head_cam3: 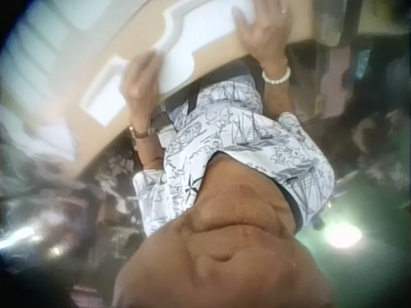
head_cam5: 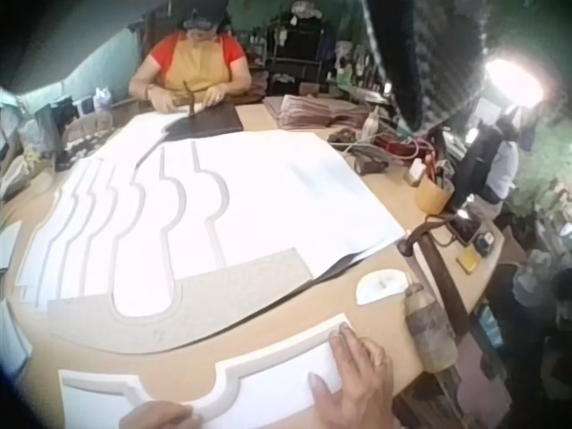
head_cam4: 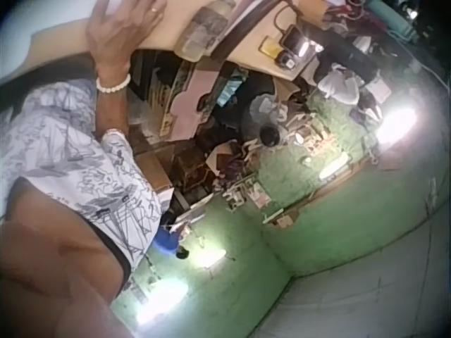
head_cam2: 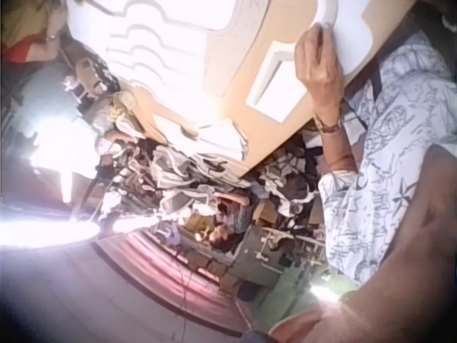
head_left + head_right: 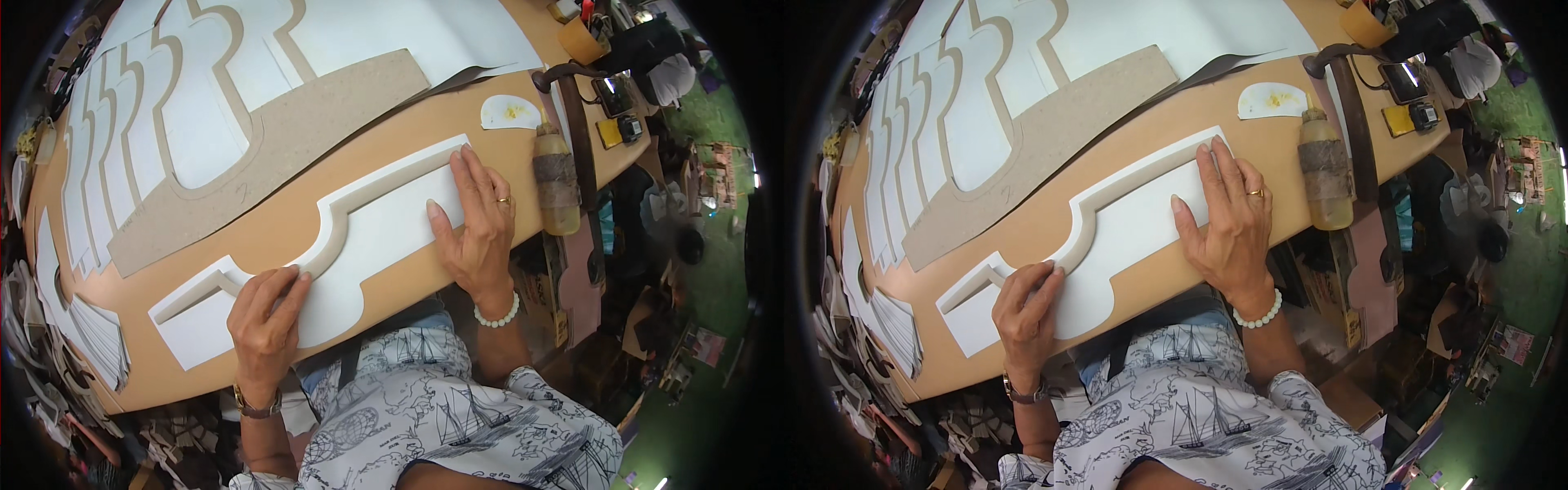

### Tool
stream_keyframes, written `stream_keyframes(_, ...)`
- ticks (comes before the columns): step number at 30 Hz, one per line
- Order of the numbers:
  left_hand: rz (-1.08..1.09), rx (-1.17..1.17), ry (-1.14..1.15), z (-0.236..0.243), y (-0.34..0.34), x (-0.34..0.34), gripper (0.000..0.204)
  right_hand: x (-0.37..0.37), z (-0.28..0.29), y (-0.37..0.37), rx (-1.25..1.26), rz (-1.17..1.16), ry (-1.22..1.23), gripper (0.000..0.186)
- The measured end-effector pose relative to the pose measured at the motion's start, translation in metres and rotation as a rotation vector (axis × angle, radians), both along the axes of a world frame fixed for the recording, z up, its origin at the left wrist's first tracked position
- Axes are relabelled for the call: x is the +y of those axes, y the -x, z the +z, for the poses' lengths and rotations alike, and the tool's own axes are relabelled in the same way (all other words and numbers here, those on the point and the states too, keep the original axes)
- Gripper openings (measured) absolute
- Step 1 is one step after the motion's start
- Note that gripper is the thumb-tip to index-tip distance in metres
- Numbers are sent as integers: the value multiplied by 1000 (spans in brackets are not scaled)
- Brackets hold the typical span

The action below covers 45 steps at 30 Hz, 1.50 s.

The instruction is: The person applies glue from a bottle onto the edge of a white leather strip, folds the strip onto itself to create a finished edge, hammers the bonded edge with a wooden hammer, and then uses a pencil to mark a piece of brown leather using a cardboard template.

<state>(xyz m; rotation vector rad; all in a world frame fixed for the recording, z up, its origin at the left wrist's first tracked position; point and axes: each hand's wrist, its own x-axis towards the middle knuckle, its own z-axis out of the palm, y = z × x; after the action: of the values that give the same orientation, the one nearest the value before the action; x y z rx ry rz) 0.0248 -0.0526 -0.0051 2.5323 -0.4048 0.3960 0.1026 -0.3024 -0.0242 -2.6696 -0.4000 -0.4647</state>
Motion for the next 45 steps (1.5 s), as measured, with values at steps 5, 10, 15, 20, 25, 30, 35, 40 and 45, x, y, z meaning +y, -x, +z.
stream_keyframes(5, -3, 2, 3, -1, 0, 0, 31, 0, 0, -1, 24, -2, 12, 59)
stream_keyframes(10, -7, 21, 8, 1, 2, 0, 33, -1, 0, -2, 34, 0, 0, 59)
stream_keyframes(15, -19, 7, 13, 0, 1, 0, 33, -2, -2, -2, 38, 0, -13, 59)
stream_keyframes(20, -11, 32, 36, 0, 1, -1, 33, -3, -1, -2, 31, 11, 3, 55)
stream_keyframes(25, -14, 33, 36, 1, 0, 0, 33, 0, 0, -2, 34, -2, 30, 51)
stream_keyframes(30, 0, 36, 30, -2, 1, 2, 35, 1, 0, -2, 32, 12, 47, 48)
stream_keyframes(35, 3, 63, 62, -2, 1, 1, 38, 0, 0, -3, 31, 4, 68, 46)
stream_keyframes(40, 1, 59, 50, -1, 2, 2, 38, -5, 7, -13, 1, 55, 154, 41)
stream_keyframes(45, 9, 18, 27, 0, 1, 1, 35, -12, 13, -20, 68, 215, 68, 35)
